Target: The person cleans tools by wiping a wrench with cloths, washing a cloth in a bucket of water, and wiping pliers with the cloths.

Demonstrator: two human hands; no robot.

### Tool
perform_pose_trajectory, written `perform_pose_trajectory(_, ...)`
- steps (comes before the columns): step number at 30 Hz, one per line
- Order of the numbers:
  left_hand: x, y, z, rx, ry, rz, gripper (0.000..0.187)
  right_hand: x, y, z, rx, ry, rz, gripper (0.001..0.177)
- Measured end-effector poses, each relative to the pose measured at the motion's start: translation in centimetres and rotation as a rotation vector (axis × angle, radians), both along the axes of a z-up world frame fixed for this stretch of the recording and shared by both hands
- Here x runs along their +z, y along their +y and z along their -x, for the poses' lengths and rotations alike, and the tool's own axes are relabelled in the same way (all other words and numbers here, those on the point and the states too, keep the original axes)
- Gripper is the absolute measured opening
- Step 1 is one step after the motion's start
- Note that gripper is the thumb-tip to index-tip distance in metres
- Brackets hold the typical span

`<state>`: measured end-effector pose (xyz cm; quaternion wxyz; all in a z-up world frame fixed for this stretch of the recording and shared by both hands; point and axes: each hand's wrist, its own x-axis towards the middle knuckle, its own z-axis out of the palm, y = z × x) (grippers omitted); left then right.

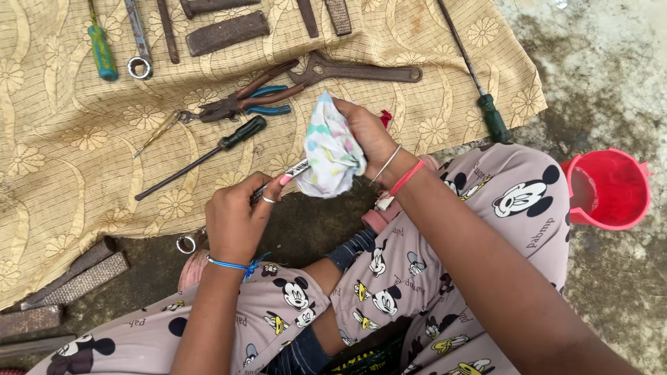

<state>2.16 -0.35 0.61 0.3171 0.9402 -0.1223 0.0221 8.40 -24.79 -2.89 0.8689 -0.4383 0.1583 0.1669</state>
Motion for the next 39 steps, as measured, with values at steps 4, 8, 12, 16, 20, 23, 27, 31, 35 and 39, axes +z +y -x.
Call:
perform_pose_trajectory(4, -0.3, -0.3, -0.2, 0.067, 0.053, 0.013, 0.035, 1.2, 1.4, 1.8, -0.125, -0.554, 0.804, 0.027)
perform_pose_trajectory(8, -0.1, 0.4, 0.0, 0.074, -0.005, 0.114, 0.032, 0.8, 2.2, 2.3, -0.098, -1.034, 1.52, 0.023)
perform_pose_trajectory(12, 0.4, 0.0, 0.1, 0.039, -0.035, 0.005, 0.033, -1.5, 0.9, -0.1, -0.016, -0.44, 1.216, 0.033)
perform_pose_trajectory(16, 0.0, -1.2, 0.2, 0.029, -0.006, 0.152, 0.032, -2.8, -1.2, -1.5, -0.155, -0.046, -0.056, 0.028)
perform_pose_trajectory(20, -2.1, -1.2, 0.0, 0.135, 0.223, 0.231, 0.027, -1.7, -0.3, -0.6, -0.192, -0.133, -0.273, 0.031)
perform_pose_trajectory(23, -4.2, -1.1, -0.4, -0.066, 0.142, 0.762, 0.022, -0.3, 0.9, 0.6, -0.21, -0.093, -0.411, 0.04)
perform_pose_trajectory(27, -3.7, -1.5, 0.6, -0.118, 0.026, 0.652, 0.025, -1.5, -0.7, 0.6, -0.315, -0.117, -0.434, 0.041)
perform_pose_trajectory(31, -1.1, -1.0, 1.7, -0.158, -0.007, 0.102, 0.029, -6.6, -3.1, 0.3, -0.656, -0.104, -0.282, 0.035)
perform_pose_trajectory(35, 0.1, 0.1, 2.8, -0.271, -0.251, 0.027, 0.028, -8.3, -5.8, -1.2, -1.029, -0.49, 0.367, 0.036)
perform_pose_trajectory(39, 1.1, 2.8, 3.1, -0.144, -0.261, 0.012, 0.024, -5.6, -6.9, -0.8, -1.09, -0.341, 0.338, 0.045)
